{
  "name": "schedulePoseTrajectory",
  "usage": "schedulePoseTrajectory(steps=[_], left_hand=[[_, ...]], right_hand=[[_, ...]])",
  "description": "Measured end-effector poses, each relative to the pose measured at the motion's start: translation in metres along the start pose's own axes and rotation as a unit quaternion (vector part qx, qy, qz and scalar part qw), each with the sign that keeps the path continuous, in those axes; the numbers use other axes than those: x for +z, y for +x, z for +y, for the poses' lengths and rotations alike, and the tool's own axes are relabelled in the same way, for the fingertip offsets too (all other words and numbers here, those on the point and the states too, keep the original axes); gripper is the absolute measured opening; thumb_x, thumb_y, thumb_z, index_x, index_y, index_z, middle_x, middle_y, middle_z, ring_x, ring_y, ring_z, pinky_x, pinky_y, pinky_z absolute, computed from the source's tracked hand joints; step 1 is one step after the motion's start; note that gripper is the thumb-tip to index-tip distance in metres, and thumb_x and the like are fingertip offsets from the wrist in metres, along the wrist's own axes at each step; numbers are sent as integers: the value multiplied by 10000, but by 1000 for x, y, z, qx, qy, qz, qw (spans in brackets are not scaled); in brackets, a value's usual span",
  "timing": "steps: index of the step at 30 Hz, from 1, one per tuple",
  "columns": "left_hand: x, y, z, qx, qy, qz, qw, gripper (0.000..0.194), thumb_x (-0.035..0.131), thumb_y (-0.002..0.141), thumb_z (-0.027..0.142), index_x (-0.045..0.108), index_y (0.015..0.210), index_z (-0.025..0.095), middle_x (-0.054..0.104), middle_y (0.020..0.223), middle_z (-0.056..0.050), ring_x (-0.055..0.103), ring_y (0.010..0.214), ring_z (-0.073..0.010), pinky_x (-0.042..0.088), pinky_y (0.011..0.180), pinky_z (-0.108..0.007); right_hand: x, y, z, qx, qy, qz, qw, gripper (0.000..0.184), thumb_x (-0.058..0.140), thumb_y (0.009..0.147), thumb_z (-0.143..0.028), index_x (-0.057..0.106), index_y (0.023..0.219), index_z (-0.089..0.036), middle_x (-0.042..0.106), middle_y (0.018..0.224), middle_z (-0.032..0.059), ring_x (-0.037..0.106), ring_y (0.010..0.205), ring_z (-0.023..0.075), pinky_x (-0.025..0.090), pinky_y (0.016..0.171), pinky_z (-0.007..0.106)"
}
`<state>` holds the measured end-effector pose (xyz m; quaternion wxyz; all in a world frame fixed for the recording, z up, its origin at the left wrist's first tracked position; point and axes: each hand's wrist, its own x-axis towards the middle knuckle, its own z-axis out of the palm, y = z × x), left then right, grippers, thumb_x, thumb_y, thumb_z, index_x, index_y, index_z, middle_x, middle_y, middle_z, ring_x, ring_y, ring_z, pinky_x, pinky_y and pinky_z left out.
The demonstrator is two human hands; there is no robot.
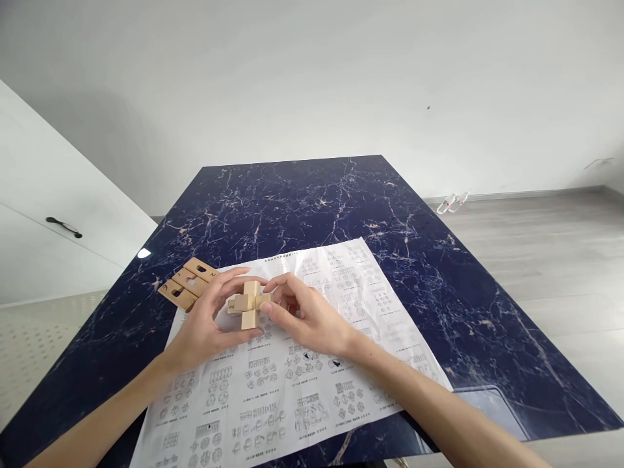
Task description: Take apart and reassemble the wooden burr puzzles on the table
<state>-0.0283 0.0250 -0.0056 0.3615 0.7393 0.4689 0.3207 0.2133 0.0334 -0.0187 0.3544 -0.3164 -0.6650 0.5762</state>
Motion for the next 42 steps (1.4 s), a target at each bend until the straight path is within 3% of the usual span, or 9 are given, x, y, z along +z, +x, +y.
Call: schedulePoseTrajectory(steps=[6, 13, 18, 25, 30, 35, 42], left_hand=[[2, 0, -2, 37, 8, -6, 999, 739, 934, 821, 505, 568, 1445, 351, 671, 1471, -82, 701, 1295, -315, 607, 1073, -461], [-1, -1, -3, 35, 21, -18, 999, 672, 926, 843, 480, 598, 1416, 354, 696, 1413, -57, 692, 1277, -298, 599, 1050, -433], [-3, 0, 0, 14, 22, -27, 999, 657, 919, 834, 512, 622, 1388, 323, 711, 1386, -72, 700, 1248, -309, 612, 1004, -423], [-5, 2, 0, -23, -16, -50, 998, 572, 863, 866, 530, 616, 1314, 272, 749, 1209, -66, 741, 1028, -264, 619, 882, -393], [-5, 2, -1, -14, -43, -53, 998, 554, 832, 905, 504, 601, 1367, 302, 736, 1243, -56, 725, 1108, -261, 599, 985, -403], [-3, 3, -1, -27, -56, -54, 997, 613, 845, 898, 511, 591, 1419, 311, 718, 1351, -73, 703, 1222, -285, 589, 1055, -424], [-4, 3, 2, -26, -50, -53, 997, 621, 858, 878, 528, 605, 1401, 307, 730, 1344, -73, 714, 1207, -289, 590, 1064, -442]], right_hand=[[2, -1, 1, 9, -23, 15, 1000, 324, 624, 1060, -546, 585, 1109, -228, 695, 892, 26, 606, 739, 171, 507, 681, 341], [1, -4, 3, -26, -89, 28, 995, 209, 625, 1068, -434, 587, 1058, -229, 719, 888, 28, 625, 742, 169, 493, 642, 310], [1, -5, 9, -73, -153, 24, 985, 127, 585, 1088, -352, 570, 1118, -230, 724, 908, 29, 648, 751, 175, 516, 673, 312], [1, -5, 15, -166, -258, 32, 951, 107, 525, 1137, -309, 566, 1179, -220, 704, 971, 53, 637, 768, 175, 524, 679, 313], [1, -6, 11, -164, -280, 59, 944, 201, 554, 1143, -358, 569, 1291, -223, 714, 934, 37, 665, 761, 175, 556, 689, 316], [2, -8, 12, -166, -272, 70, 945, 160, 604, 1122, -329, 585, 1220, -204, 727, 928, 40, 663, 741, 166, 543, 668, 308], [2, -7, 13, -165, -268, 60, 947, 148, 581, 1131, -334, 568, 1199, -203, 725, 954, 53, 642, 726, 160, 532, 654, 305]])
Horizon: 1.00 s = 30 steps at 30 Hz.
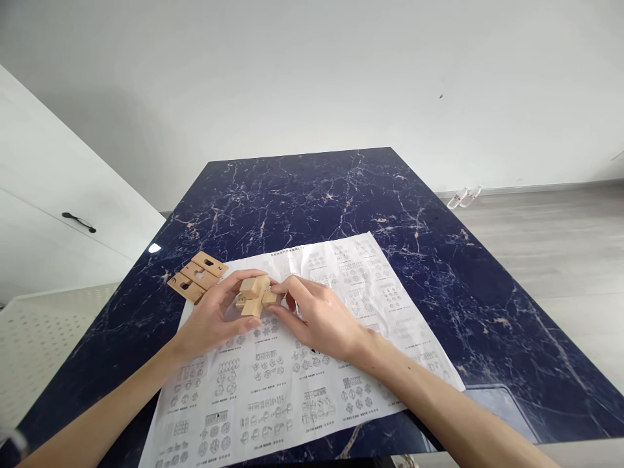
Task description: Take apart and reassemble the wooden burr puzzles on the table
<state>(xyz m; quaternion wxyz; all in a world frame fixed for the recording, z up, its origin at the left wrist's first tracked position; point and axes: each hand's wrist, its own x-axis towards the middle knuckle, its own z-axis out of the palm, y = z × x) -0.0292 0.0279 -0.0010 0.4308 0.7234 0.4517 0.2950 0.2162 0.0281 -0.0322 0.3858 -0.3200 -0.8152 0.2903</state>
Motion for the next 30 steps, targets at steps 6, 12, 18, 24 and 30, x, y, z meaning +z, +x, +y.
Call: schedulePoseTrajectory(steps=[6, 12, 18, 24, 30], left_hand=[[-2, 1, -6, 12, -7, -20, 1000, 605, 837, 896, 536, 608, 1407, 306, 728, 1328, -88, 728, 1128, -280, 609, 996, -422], [-1, 0, -5, -2, -2, -33, 999, 607, 841, 889, 563, 624, 1384, 286, 737, 1258, -81, 727, 1056, -265, 602, 926, -385], [2, 1, 0, -12, -25, -33, 999, 559, 845, 905, 511, 630, 1373, 293, 740, 1234, -63, 732, 1042, -249, 584, 952, -383], [5, 2, 2, -25, -36, -64, 997, 619, 830, 911, 560, 594, 1413, 286, 750, 1207, -66, 737, 1040, -263, 584, 910, -391], [8, 0, 0, -31, -45, -65, 996, 716, 789, 900, 682, 570, 1441, 268, 737, 1256, -96, 729, 1073, -283, 591, 953, -432]], right_hand=[[-1, 0, 0, 1, -12, -15, 1000, 187, 541, 1151, -387, 557, 1180, -203, 700, 914, 41, 618, 709, 158, 506, 640, 300], [3, -1, -1, 4, -37, -23, 999, 175, 525, 1151, -384, 544, 1127, -212, 675, 868, 23, 560, 656, 144, 454, 593, 282], [3, -2, -2, 23, -17, -9, 1000, 228, 565, 1134, -389, 488, 1289, -241, 713, 943, 26, 654, 706, 159, 522, 630, 289], [4, -1, -4, -9, -32, -25, 999, 321, 561, 1125, -307, 491, 1430, -232, 721, 893, 9, 652, 673, 150, 518, 614, 278], [7, 0, -5, -11, -42, -12, 999, 244, 618, 1082, -263, 610, 1315, -190, 724, 855, 15, 628, 645, 145, 499, 594, 288]])
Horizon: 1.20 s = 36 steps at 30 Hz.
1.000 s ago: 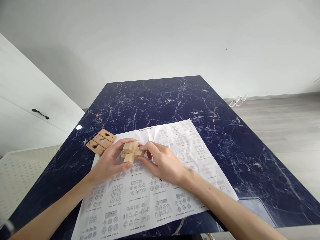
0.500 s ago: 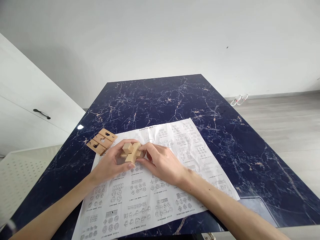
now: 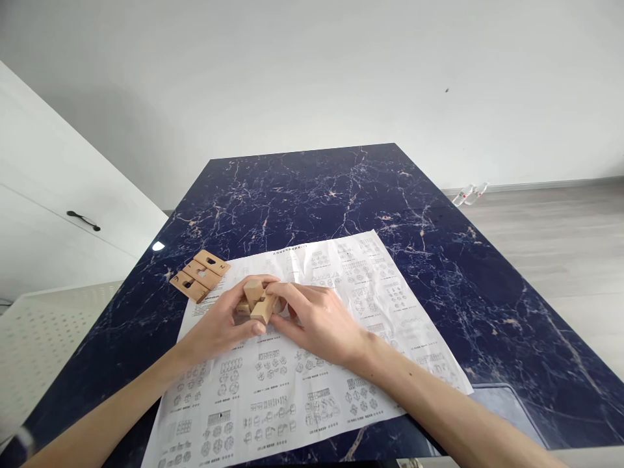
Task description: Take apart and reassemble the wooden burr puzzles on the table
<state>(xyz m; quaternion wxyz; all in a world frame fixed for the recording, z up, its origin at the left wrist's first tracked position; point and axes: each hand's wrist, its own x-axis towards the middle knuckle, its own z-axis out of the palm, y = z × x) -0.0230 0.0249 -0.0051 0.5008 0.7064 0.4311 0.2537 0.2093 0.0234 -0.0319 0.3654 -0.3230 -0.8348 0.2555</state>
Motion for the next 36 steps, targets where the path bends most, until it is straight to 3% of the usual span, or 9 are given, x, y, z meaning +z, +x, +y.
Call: schedulePoseTrajectory(steps=[4, 8, 11, 15, 19, 24, 29, 33, 36], left_hand=[[1, -3, 0, 14, -32, -16, 999, 772, 661, 951, 775, 511, 1529, 286, 703, 1375, -132, 724, 1180, -324, 597, 1025, -484], [0, -3, 5, 12, -28, 4, 1000, 565, 380, 1119, 681, 612, 1458, 292, 706, 1378, -104, 673, 1262, -296, 539, 1130, -484], [-1, -1, 8, -3, -26, 6, 1000, 466, 390, 1153, 583, 670, 1389, 295, 734, 1271, -68, 689, 1168, -258, 571, 1054, -425], [-3, 2, 7, 20, -50, 11, 998, 452, 401, 1158, 558, 709, 1335, 278, 735, 1281, -68, 696, 1173, -250, 567, 1077, -413], [-4, 2, 5, -8, -51, 3, 999, 498, 396, 1148, 593, 689, 1378, 263, 762, 1076, -68, 731, 1077, -258, 619, 974, -410], [-1, 0, 7, 5, -33, 0, 999, 422, 440, 1149, 549, 704, 1348, 287, 762, 1160, -57, 733, 1095, -236, 604, 971, -365], [2, 1, 7, -3, -56, 1, 998, 432, 431, 1154, 549, 685, 1363, 269, 741, 915, -33, 743, 992, -240, 611, 900, -368], [-1, 2, 7, 2, -35, 45, 998, 425, 453, 1138, 572, 721, 1270, 269, 749, 1224, -62, 717, 1155, -260, 605, 1006, -398], [-4, 2, 6, -6, -35, 80, 996, 438, 463, 1125, 601, 724, 1247, 272, 690, 1416, -58, 694, 1227, -272, 619, 1003, -394]], right_hand=[[-1, 1, -2, -1, -11, 18, 1000, 204, 660, 1058, -285, 667, 1247, -211, 736, 868, 22, 640, 651, 148, 522, 601, 299], [-4, 2, -4, -23, -23, 41, 999, 212, 631, 1079, -329, 710, 1238, -214, 712, 881, 33, 636, 648, 144, 535, 584, 294], [-4, 1, -3, -44, -37, 69, 996, 215, 612, 1100, -342, 734, 1222, -214, 682, 862, 29, 604, 625, 136, 510, 547, 282], [-4, 0, 0, -62, -49, 95, 992, 221, 604, 1122, -355, 732, 1236, -215, 667, 855, 23, 565, 607, 128, 511, 554, 286], [-4, 0, 0, -56, -46, 74, 995, 220, 570, 1139, -348, 702, 1255, -215, 681, 883, 28, 585, 622, 127, 517, 560, 278], [-5, 2, -3, -79, -40, 45, 995, 254, 566, 1143, -384, 706, 1269, -215, 712, 899, 40, 654, 673, 147, 544, 588, 287], [-4, 1, -1, -77, -67, 62, 993, 231, 544, 1147, -320, 720, 1223, -191, 716, 876, 40, 612, 616, 135, 511, 558, 287], [-6, 1, 0, -68, -66, 80, 992, 186, 556, 1136, -283, 686, 1224, -185, 701, 872, 41, 602, 638, 145, 496, 570, 295], [-7, 1, 0, -3, -32, 101, 994, 122, 550, 1125, -276, 647, 1140, -204, 683, 865, 34, 602, 670, 154, 485, 596, 307]])
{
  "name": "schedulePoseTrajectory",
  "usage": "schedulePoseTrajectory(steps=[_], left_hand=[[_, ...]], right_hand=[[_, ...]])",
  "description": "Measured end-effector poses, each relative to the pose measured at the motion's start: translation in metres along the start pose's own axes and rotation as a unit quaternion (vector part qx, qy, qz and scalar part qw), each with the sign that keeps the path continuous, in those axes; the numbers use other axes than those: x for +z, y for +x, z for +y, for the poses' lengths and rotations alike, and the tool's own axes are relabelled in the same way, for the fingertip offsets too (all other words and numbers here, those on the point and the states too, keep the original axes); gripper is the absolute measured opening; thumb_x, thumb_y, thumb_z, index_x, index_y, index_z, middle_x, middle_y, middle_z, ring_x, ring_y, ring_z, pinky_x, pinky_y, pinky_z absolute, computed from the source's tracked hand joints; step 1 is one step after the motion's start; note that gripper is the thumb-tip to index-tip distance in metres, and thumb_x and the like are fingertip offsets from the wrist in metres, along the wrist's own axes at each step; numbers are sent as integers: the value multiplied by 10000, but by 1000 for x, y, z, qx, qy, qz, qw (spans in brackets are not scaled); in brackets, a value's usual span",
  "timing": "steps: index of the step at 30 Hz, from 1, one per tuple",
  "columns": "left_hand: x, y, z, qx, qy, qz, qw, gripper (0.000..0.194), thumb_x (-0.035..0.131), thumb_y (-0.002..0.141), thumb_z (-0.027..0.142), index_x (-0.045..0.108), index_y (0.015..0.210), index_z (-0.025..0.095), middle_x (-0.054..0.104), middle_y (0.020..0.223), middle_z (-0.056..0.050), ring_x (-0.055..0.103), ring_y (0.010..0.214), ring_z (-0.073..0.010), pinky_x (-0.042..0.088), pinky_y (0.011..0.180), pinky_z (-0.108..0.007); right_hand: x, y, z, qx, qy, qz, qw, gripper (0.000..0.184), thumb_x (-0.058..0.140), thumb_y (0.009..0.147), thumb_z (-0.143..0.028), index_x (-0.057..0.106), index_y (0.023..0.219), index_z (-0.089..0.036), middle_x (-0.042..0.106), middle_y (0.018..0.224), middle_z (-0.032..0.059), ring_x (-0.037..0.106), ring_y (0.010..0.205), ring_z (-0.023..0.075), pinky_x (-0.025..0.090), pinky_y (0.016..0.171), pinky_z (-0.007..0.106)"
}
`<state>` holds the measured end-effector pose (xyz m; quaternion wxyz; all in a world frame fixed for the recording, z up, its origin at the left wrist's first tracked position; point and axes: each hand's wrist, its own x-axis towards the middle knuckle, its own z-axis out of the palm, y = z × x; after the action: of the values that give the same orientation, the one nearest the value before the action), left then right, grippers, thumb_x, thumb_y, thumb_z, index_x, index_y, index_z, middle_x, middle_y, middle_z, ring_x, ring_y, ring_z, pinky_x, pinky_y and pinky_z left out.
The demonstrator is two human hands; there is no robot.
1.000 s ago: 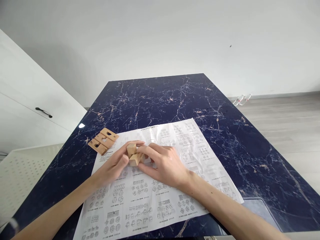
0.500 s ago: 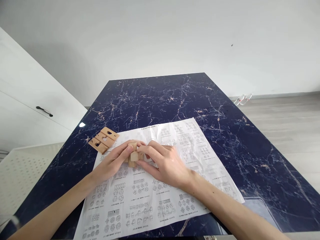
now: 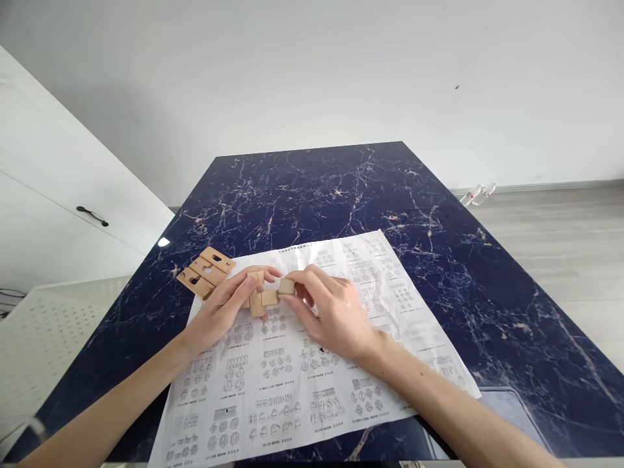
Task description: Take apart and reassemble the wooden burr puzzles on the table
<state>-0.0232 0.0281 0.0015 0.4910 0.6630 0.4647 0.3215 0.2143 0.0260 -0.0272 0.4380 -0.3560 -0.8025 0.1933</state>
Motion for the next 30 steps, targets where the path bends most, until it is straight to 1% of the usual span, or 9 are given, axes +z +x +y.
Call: schedulePoseTrajectory(steps=[2, 6, 9, 12, 17, 20, 23, 26, 30], left_hand=[[-2, 0, -1, -17, -16, 13, 1000, 448, 462, 1121, 615, 708, 1244, 262, 692, 1392, -59, 731, 1101, -243, 642, 929, -375], [-3, -1, -1, -44, -32, 14, 998, 474, 460, 1110, 644, 683, 1135, 226, 734, 1041, -29, 731, 778, -185, 637, 808, -356], [-2, -3, -2, -50, -20, 11, 998, 469, 467, 1114, 632, 688, 1085, 220, 729, 894, -7, 740, 770, -188, 596, 795, -333], [-1, -5, -3, -58, -21, 2, 998, 472, 509, 1096, 643, 704, 1056, 215, 713, 807, 5, 720, 722, -173, 546, 704, -292], [2, -6, -2, -65, -33, 2, 997, 470, 569, 1065, 654, 700, 1025, 205, 680, 751, 13, 634, 627, -138, 475, 599, -258], [3, -5, -1, -53, -42, 3, 998, 434, 590, 1067, 620, 686, 1011, 200, 666, 778, 10, 640, 667, -140, 484, 624, -258], [5, -5, 1, -35, -28, 10, 999, 405, 618, 1062, 591, 689, 988, 199, 625, 816, 15, 570, 660, -116, 455, 605, -242], [6, -4, 0, -32, -40, 2, 999, 385, 616, 1067, 577, 684, 1012, 203, 618, 826, 15, 558, 652, -115, 460, 601, -243], [7, -5, -1, 1, -33, 1, 999, 347, 586, 1095, 533, 671, 1010, 207, 640, 855, -3, 618, 740, -146, 524, 695, -272]], right_hand=[[0, 1, 1, 69, 24, 6, 997, 96, 553, 1112, -282, 619, 1093, -215, 703, 880, 39, 605, 687, 161, 485, 617, 315], [3, 4, 5, 181, 17, -29, 983, 194, 562, 1098, -360, 626, 968, -231, 709, 796, 25, 565, 628, 164, 445, 589, 318], [5, 5, 7, 213, -26, -56, 975, 306, 544, 1101, -432, 650, 899, -228, 691, 773, 29, 546, 594, 164, 405, 556, 315], [7, 3, 8, 215, -56, -61, 973, 342, 522, 1116, -478, 697, 980, -217, 704, 830, 43, 578, 613, 169, 421, 556, 311], [5, -2, 7, 149, -87, -18, 985, 336, 541, 1125, -471, 686, 1220, -183, 682, 914, 54, 585, 614, 163, 437, 525, 310], [3, -2, 2, 40, -33, -36, 998, 304, 560, 1132, -436, 664, 1232, -169, 694, 939, 68, 665, 728, 187, 514, 583, 313], [4, -2, -2, -55, -7, -65, 996, 309, 630, 1111, -435, 651, 1240, -154, 738, 1030, 112, 728, 849, 216, 586, 666, 332], [5, -2, -3, -75, -21, -64, 995, 219, 624, 1122, -362, 665, 1197, -160, 760, 1077, 128, 750, 877, 222, 604, 684, 340], [6, -2, 0, -73, -37, -48, 995, 167, 599, 1136, -312, 670, 1163, -163, 776, 1044, 115, 750, 847, 216, 583, 669, 336]])
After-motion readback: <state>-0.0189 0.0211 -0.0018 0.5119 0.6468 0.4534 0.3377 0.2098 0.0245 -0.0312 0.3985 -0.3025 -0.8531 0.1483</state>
